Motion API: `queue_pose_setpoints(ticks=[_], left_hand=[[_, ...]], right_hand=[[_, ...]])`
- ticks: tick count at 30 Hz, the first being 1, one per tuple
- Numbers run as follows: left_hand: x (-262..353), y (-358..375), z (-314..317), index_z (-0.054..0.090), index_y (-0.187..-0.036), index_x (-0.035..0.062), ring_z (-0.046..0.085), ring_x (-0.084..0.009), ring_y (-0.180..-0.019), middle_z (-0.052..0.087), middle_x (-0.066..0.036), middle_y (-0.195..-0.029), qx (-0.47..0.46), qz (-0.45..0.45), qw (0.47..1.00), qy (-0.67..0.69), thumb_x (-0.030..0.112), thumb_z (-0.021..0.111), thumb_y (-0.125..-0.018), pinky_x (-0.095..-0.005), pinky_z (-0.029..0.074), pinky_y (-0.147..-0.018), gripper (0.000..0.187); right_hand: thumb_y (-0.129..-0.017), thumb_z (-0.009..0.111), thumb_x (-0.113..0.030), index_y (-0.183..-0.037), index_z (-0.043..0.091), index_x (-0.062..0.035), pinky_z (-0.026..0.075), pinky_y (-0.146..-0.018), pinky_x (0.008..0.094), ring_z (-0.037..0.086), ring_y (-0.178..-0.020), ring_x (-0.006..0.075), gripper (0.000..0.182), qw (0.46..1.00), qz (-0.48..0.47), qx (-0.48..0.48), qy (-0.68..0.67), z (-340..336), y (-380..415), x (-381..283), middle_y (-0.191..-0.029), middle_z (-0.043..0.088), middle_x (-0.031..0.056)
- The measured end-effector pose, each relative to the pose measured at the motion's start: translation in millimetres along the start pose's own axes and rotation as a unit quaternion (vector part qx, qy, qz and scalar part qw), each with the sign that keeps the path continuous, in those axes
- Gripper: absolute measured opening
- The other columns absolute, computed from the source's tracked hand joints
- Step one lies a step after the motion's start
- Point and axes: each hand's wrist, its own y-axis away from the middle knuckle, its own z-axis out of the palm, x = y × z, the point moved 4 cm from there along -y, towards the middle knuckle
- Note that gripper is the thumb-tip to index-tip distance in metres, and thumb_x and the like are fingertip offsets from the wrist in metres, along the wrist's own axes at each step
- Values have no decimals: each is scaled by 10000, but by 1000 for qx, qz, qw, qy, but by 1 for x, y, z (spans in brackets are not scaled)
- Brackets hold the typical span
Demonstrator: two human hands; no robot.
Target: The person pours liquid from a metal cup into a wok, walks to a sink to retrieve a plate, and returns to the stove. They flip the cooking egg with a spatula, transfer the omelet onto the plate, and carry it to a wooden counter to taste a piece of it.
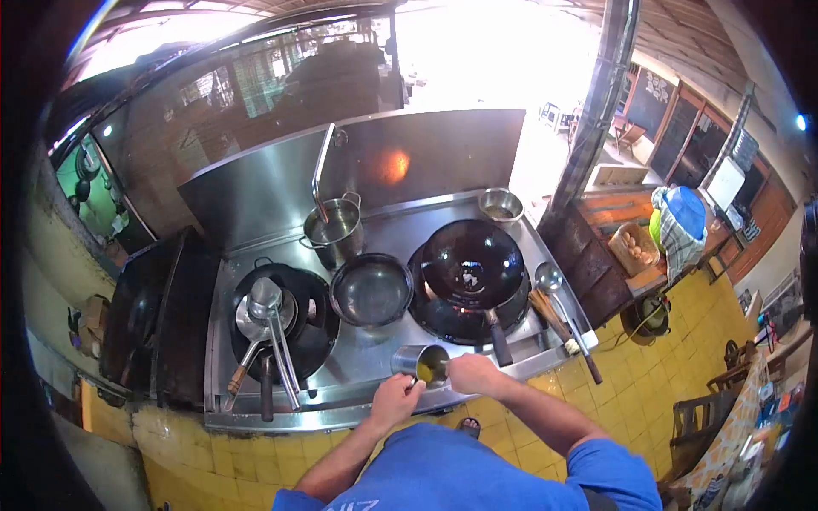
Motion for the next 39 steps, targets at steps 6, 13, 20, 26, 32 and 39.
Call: queue_pose_setpoints(ticks=[6, 13, 20, 26, 32, 39], left_hand=[[-9, 1, 6, 548, -693, -1, 536, -332, -624, 522, -171, -658, -26, -7, 999, 21, 268, 598, -861, -415, 419, -578, 321], [-13, -1, -1, 532, -698, -6, 494, -274, -616, 499, -146, -654, -43, -23, 998, 47, 250, 603, -878, -385, 398, -580, 320], [-8, -13, 5, 514, -681, -8, 467, -252, -570, 469, -117, -622, -34, -29, 997, 57, 230, 612, -870, -376, 378, -547, 319], [16, -18, 10, 504, -676, -15, 464, -249, -578, 464, -121, -626, 0, -36, 998, 47, 221, 614, -866, -380, 365, -543, 322], [31, -25, 30, 492, -683, -23, 477, -257, -592, 479, -142, -646, 29, -52, 998, 36, 219, 611, -867, -381, 371, -552, 326], [52, -29, 62, 491, -670, -17, 434, -212, -555, 447, -100, -620, 45, -70, 995, 64, 198, 620, -876, -360, 362, -533, 324]], right_hand=[[-742, 566, -176, -764, 706, -47, 534, -699, 457, 662, -713, 361, 192, 991, -27, -105, 76, 11, 10, -12, -748, 661, 192], [-704, 594, -144, -743, 709, -52, 545, -674, 425, 672, -743, 338, 152, 998, -16, -43, 46, -16, -3, -15, -738, 663, 189], [-692, 596, -153, -739, 707, -49, 545, -687, 430, 670, -760, 354, 160, 999, 46, 10, 20, -27, -6, -5, -741, 666, 190], [-717, 581, -146, -730, 698, -42, 545, -692, 455, 666, -737, 369, 157, 997, -1, -40, 73, -37, -3, -2, -733, 655, 211], [-743, 579, -175, -703, 685, -18, 539, -702, 439, 664, -743, 360, 194, 996, -51, -28, 69, -51, -4, 25, -745, 662, 202], [-709, 604, -170, -721, 698, -39, 553, -677, 415, 680, -748, 323, 162, 978, -112, -166, 62, -58, 3, 43, -765, 680, 173]])
